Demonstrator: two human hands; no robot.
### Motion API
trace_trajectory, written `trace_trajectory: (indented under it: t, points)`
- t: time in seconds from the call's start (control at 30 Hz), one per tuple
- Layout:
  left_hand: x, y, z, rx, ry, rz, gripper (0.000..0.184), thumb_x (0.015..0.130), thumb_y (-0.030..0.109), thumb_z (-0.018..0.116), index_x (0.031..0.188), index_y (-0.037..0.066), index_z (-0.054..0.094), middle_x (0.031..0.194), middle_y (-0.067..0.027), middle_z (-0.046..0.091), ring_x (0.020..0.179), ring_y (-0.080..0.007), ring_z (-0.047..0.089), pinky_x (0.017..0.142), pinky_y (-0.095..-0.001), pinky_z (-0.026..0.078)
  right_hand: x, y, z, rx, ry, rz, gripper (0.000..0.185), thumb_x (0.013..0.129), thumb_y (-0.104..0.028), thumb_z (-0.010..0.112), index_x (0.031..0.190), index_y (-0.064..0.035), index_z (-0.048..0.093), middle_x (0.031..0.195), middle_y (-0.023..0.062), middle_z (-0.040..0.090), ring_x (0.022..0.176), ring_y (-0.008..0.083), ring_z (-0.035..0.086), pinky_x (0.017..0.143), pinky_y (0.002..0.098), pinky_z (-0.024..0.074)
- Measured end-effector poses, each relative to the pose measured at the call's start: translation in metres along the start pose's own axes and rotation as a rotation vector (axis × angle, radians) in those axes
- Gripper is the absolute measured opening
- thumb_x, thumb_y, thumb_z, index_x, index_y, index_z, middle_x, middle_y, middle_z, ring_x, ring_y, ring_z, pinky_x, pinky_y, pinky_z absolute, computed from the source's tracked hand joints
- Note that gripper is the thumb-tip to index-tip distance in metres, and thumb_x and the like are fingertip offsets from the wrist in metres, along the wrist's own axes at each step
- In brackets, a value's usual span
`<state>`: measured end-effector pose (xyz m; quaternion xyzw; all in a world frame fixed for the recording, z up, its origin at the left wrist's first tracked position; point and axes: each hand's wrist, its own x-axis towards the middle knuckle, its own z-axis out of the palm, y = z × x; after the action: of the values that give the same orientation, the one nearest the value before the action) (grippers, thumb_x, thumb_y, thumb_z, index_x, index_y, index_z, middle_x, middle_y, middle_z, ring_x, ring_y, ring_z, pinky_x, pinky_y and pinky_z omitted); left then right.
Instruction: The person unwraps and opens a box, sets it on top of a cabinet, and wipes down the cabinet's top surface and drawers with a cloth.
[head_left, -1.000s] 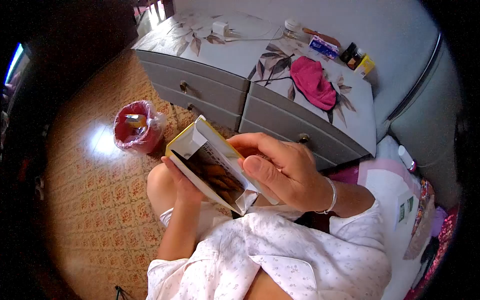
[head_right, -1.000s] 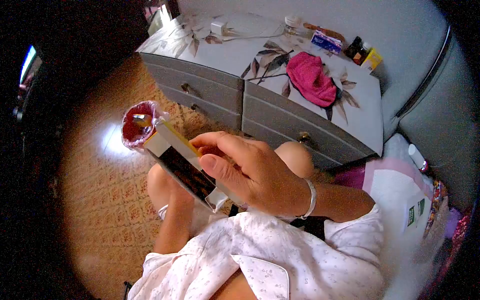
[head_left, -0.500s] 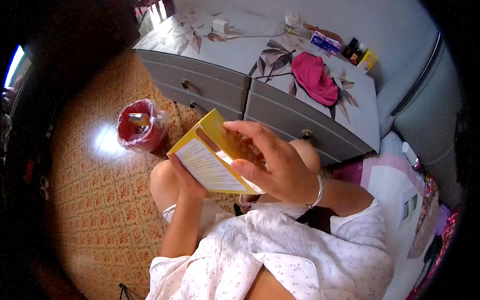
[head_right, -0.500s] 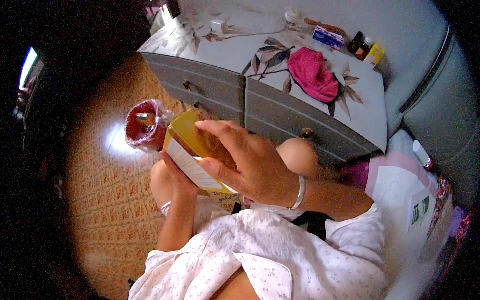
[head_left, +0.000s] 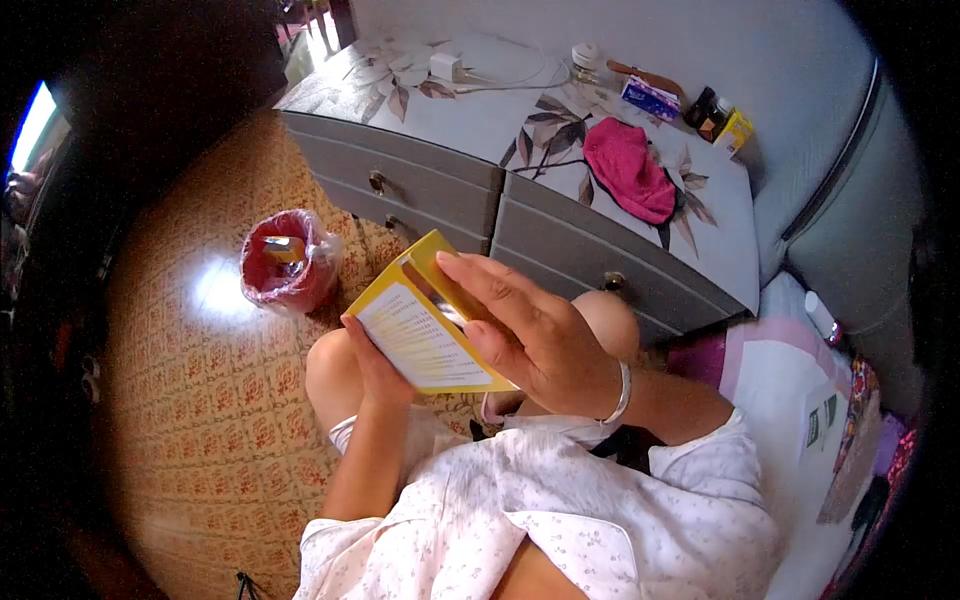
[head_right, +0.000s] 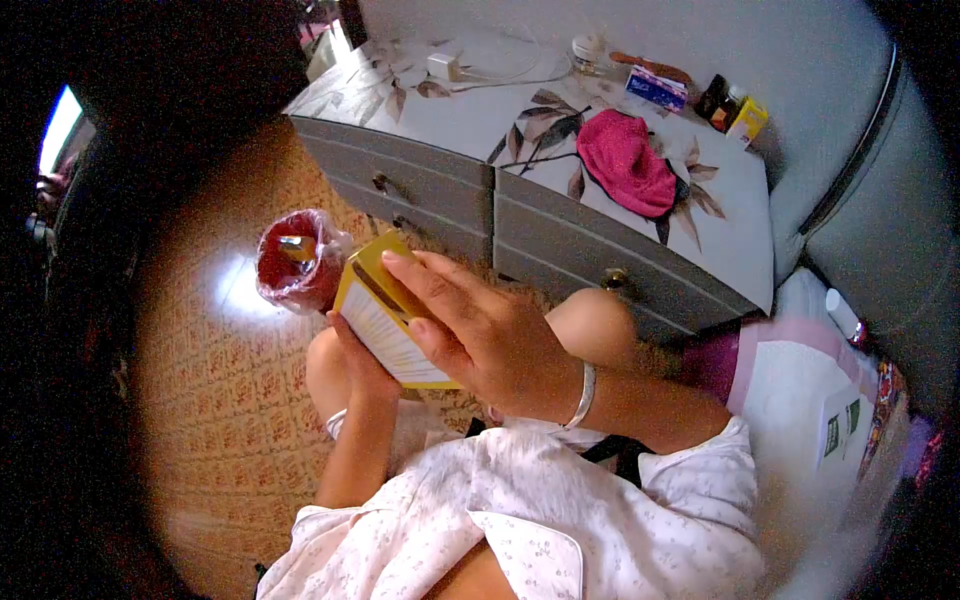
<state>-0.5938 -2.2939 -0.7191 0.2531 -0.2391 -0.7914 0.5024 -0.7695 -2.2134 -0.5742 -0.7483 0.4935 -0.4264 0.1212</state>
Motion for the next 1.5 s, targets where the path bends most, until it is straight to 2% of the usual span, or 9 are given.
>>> trace_trajectory:
  t: [0.43, 0.5, 0.63, 0.73, 1.0, 1.13, 1.3, 1.37, 1.5]
  points:
    - [0.001, -0.005, -0.003, 0.013, 0.107, -0.041, 0.083, 0.085, 0.075, 0.034, 0.136, 0.010, 0.044, 0.130, -0.0108, 0.054, 0.116, -0.0278, 0.054, 0.095, -0.0393, 0.046, -0.002, 0.018, 0.009, -0.134, 0.085, 0.069, 0.060, 0.085, -0.003, 0.053, 0.142, -0.0137, 0.039, 0.132, 0.0220, 0.050, 0.090, 0.0377, 0.065, 0.073, 0.0404, 0.0563]
    - [0.003, -0.008, -0.007, 0.008, 0.143, -0.025, 0.082, 0.086, 0.074, 0.036, 0.135, 0.009, 0.044, 0.130, -0.0108, 0.054, 0.117, -0.0277, 0.053, 0.096, -0.0392, 0.045, -0.002, 0.015, 0.007, -0.157, 0.044, 0.102, 0.056, 0.085, 0.005, 0.048, 0.140, -0.0076, 0.042, 0.136, 0.0204, 0.048, 0.109, 0.0327, 0.061, 0.084, 0.0343, 0.0530]
    - [-0.003, -0.004, -0.001, -0.029, 0.148, -0.058, 0.080, 0.087, 0.073, 0.037, 0.135, 0.009, 0.044, 0.130, -0.0106, 0.054, 0.118, -0.0276, 0.052, 0.098, -0.0392, 0.044, -0.002, 0.015, 0.008, -0.130, 0.032, 0.154, 0.055, 0.086, 0.005, 0.047, 0.140, -0.0071, 0.042, 0.136, 0.0209, 0.048, 0.112, 0.0318, 0.060, 0.084, 0.0335, 0.0526]
    - [-0.002, -0.003, 0.003, -0.029, 0.077, -0.036, 0.072, 0.091, 0.067, 0.035, 0.130, 0.008, 0.050, 0.125, -0.0098, 0.057, 0.114, -0.0262, 0.055, 0.098, -0.0392, 0.043, -0.002, 0.024, 0.012, -0.109, 0.133, 0.033, 0.059, 0.085, -0.003, 0.054, 0.142, -0.0157, 0.041, 0.133, 0.0238, 0.049, 0.087, 0.0386, 0.066, 0.070, 0.0382, 0.0564]
    - [-0.004, -0.006, 0.005, -0.005, 0.073, -0.018, 0.075, 0.091, 0.068, 0.033, 0.133, 0.007, 0.046, 0.130, -0.0110, 0.054, 0.118, -0.0274, 0.053, 0.100, -0.0387, 0.042, -0.003, 0.013, 0.008, 0.002, -0.017, -0.014, 0.057, 0.095, -0.022, 0.050, 0.147, -0.0139, 0.028, 0.151, 0.0212, 0.024, 0.131, 0.0377, 0.040, 0.104, 0.0404, 0.0390]
    - [-0.007, -0.005, 0.013, -0.040, 0.122, -0.017, 0.076, 0.091, 0.068, 0.034, 0.133, 0.006, 0.046, 0.130, -0.0115, 0.054, 0.117, -0.0276, 0.053, 0.100, -0.0385, 0.042, -0.002, 0.017, 0.003, -0.083, -0.086, 0.066, 0.059, 0.096, -0.025, 0.050, 0.149, -0.0150, 0.025, 0.151, 0.0218, 0.023, 0.132, 0.0381, 0.038, 0.106, 0.0396, 0.0365]
    - [-0.012, 0.000, 0.028, 0.077, 0.206, -0.003, 0.076, 0.091, 0.068, 0.036, 0.137, 0.007, 0.041, 0.135, -0.0111, 0.049, 0.122, -0.0277, 0.048, 0.103, -0.0381, 0.039, -0.006, 0.065, 0.004, 0.060, 0.047, 0.111, 0.055, 0.096, -0.021, 0.051, 0.147, -0.0150, 0.031, 0.146, 0.0182, 0.037, 0.130, 0.0273, 0.043, 0.104, 0.0349, 0.0375]
    - [-0.023, 0.019, 0.054, 0.020, 0.201, 0.025, 0.072, 0.093, 0.063, 0.038, 0.137, 0.007, 0.040, 0.135, -0.0104, 0.049, 0.123, -0.0251, 0.047, 0.104, -0.0394, 0.038, -0.004, 0.065, -0.011, 0.594, 0.110, 0.420, 0.052, 0.097, -0.020, 0.052, 0.145, -0.0133, 0.035, 0.140, 0.0117, 0.046, 0.125, 0.0195, 0.047, 0.102, 0.0314, 0.0392]
    - [-0.027, 0.027, 0.064, -0.021, -0.289, 0.074, 0.054, 0.094, 0.028, 0.056, 0.139, 0.005, 0.038, 0.136, -0.0127, 0.048, 0.123, -0.0219, 0.048, 0.103, -0.0396, 0.040, -0.013, 0.098, -0.019, 0.897, 0.242, 0.560, 0.053, 0.096, -0.021, 0.053, 0.145, -0.0112, 0.035, 0.137, 0.0060, 0.049, 0.122, 0.0154, 0.047, 0.102, 0.0296, 0.0387]
